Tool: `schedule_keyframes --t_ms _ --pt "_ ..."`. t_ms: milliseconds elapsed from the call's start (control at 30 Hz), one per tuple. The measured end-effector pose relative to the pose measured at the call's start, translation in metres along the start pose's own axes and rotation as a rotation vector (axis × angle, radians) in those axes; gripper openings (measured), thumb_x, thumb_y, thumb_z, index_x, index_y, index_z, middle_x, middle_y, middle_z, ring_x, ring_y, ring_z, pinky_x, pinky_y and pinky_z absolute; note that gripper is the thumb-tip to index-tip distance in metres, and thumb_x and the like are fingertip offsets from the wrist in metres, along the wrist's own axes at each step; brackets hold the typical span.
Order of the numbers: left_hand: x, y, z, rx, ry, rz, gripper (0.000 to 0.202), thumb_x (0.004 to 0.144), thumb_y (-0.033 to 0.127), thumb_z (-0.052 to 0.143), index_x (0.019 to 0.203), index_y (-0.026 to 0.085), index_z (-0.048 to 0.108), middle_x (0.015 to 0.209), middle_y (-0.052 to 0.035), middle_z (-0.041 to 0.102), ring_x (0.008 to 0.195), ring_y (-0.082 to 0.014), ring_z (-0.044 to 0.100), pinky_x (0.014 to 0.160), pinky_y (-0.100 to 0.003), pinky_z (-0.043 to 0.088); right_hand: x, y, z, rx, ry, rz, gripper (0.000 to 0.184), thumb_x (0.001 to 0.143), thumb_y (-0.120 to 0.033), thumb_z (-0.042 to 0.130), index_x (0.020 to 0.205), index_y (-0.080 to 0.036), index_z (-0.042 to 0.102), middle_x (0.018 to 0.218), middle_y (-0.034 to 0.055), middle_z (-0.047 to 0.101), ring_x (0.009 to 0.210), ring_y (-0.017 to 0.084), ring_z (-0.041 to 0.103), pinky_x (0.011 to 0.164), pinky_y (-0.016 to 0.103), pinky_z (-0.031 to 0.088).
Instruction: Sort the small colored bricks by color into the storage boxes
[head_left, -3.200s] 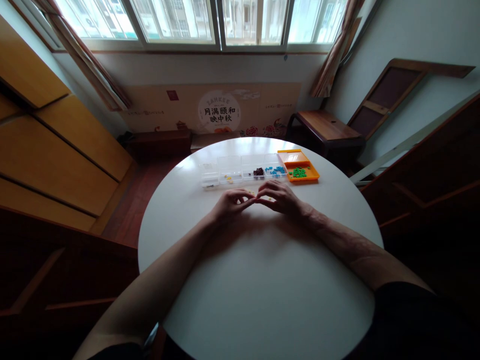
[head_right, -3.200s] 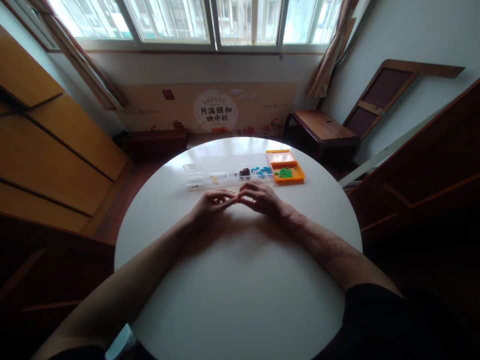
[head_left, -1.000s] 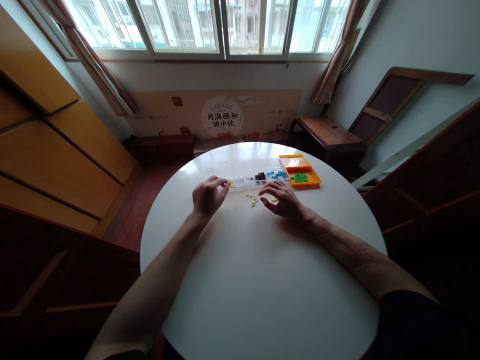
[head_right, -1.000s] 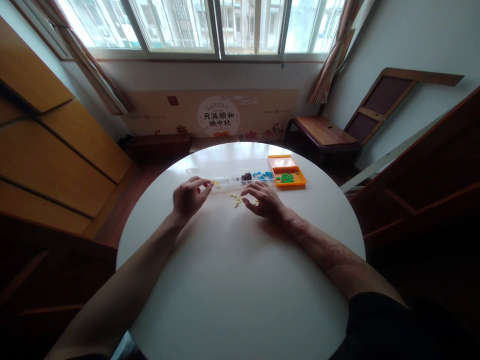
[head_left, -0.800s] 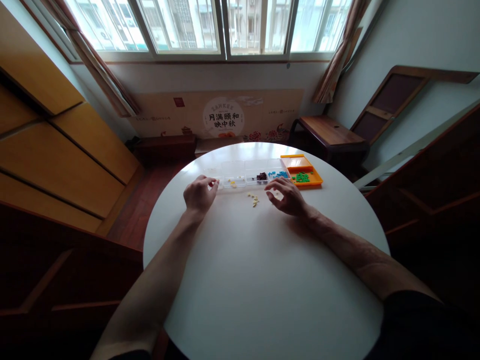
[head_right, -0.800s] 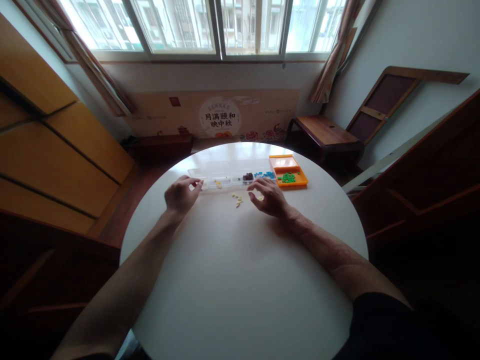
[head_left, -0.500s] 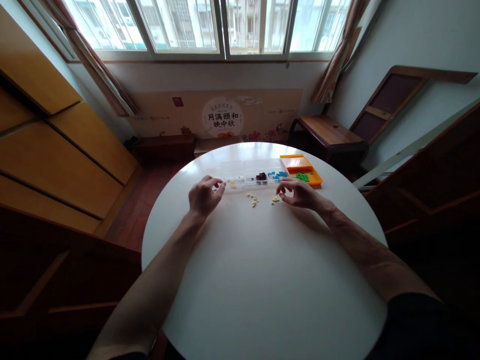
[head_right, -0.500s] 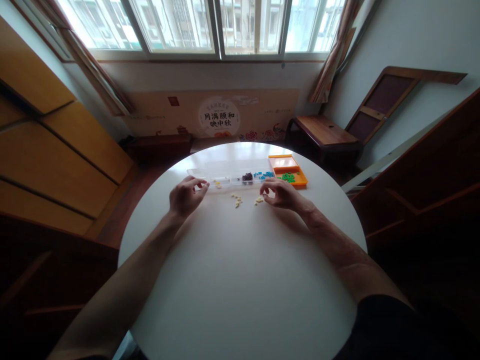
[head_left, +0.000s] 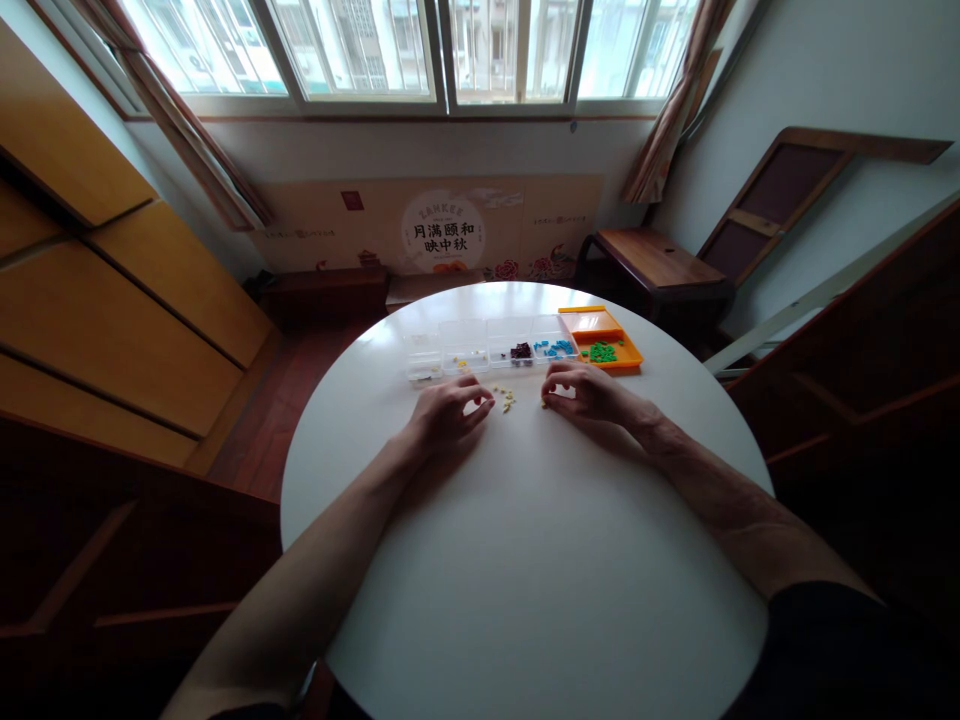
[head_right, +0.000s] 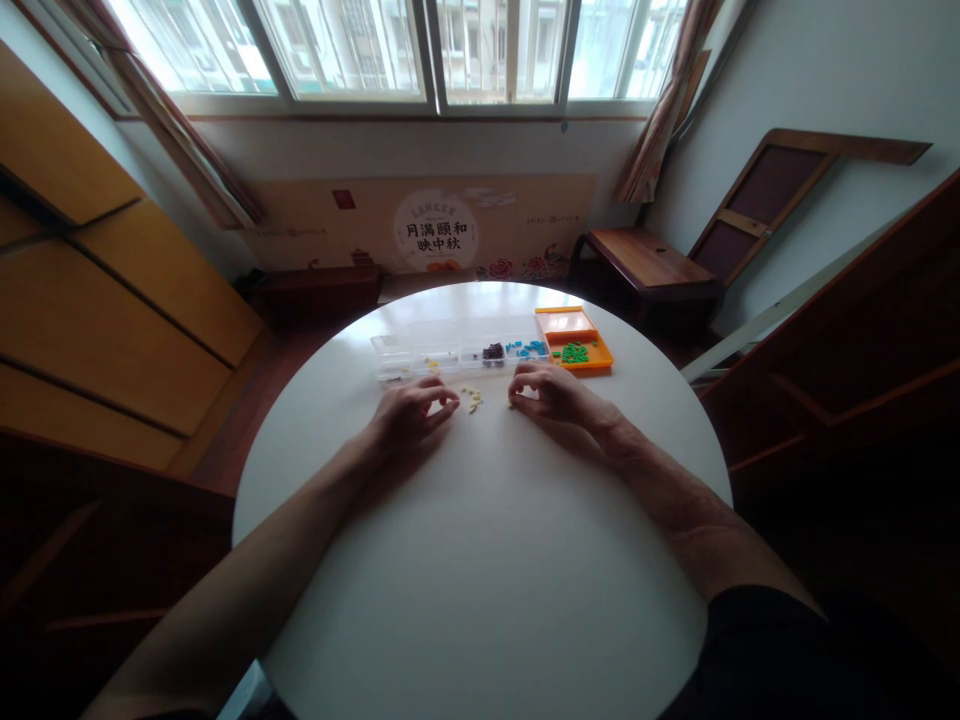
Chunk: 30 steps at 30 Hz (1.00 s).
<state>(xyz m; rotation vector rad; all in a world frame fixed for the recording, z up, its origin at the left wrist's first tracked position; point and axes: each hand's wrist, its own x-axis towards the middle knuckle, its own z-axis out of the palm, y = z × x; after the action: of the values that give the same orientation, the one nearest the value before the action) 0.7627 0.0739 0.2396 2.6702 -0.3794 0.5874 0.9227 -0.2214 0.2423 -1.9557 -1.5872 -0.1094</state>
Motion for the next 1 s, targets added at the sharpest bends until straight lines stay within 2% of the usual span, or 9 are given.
schedule_keyframes --t_ms 167,333,567,800,1000 --pt "0.001 0.0 -0.001 -0.05 -0.005 0.029 0.021 0.107 0.038 0.066 0.105 0.026 0.084 0.102 -0.0034 0.079 0.069 -0.0124 0.064 0.068 -0.026 0.046 0.003 -0.004 0.011 -0.011 0.099 -0.02 0.012 0.11 -0.024 0.061 0.103 -0.023 0.071 0.107 0.0092 0.074 0.095 0.023 0.069 0.087 0.038 0.057" --pt "0.003 0.01 0.002 -0.16 -0.002 -0.018 0.024 0.107 0.041 0.066 0.107 0.025 0.084 0.101 -0.004 0.078 0.066 -0.0112 0.063 0.069 -0.025 0.049 0.006 -0.01 0.025 -0.028 0.167 -0.043 0.012 0.113 -0.025 0.056 0.108 -0.024 0.066 0.106 0.0084 0.076 0.096 0.024 0.07 0.091 0.04 0.057" --pt "0.003 0.015 0.011 -0.277 -0.019 -0.022 0.022 0.107 0.043 0.069 0.111 0.026 0.084 0.103 -0.0037 0.079 0.065 -0.0101 0.062 0.069 -0.024 0.05 0.009 -0.021 0.031 0.044 0.156 -0.101 0.012 0.114 -0.029 0.056 0.11 -0.023 0.065 0.101 0.0067 0.075 0.082 0.019 0.067 0.076 0.032 0.055" --pt "0.005 0.019 0.011 -0.285 -0.025 0.0 0.023 0.107 0.042 0.068 0.11 0.026 0.084 0.106 -0.0049 0.08 0.069 -0.0118 0.065 0.071 -0.026 0.053 0.01 -0.032 0.029 0.067 0.103 -0.078 0.015 0.113 -0.035 0.06 0.107 -0.024 0.068 0.102 0.0059 0.077 0.08 0.018 0.067 0.079 0.032 0.057" --pt "0.006 0.023 0.011 -0.265 -0.03 0.016 0.023 0.106 0.041 0.067 0.106 0.025 0.083 0.107 -0.0053 0.081 0.071 -0.0122 0.067 0.071 -0.025 0.053 0.011 -0.035 0.029 0.07 0.108 -0.085 0.012 0.112 -0.031 0.059 0.11 -0.025 0.07 0.103 0.0064 0.079 0.083 0.018 0.07 0.083 0.034 0.059"
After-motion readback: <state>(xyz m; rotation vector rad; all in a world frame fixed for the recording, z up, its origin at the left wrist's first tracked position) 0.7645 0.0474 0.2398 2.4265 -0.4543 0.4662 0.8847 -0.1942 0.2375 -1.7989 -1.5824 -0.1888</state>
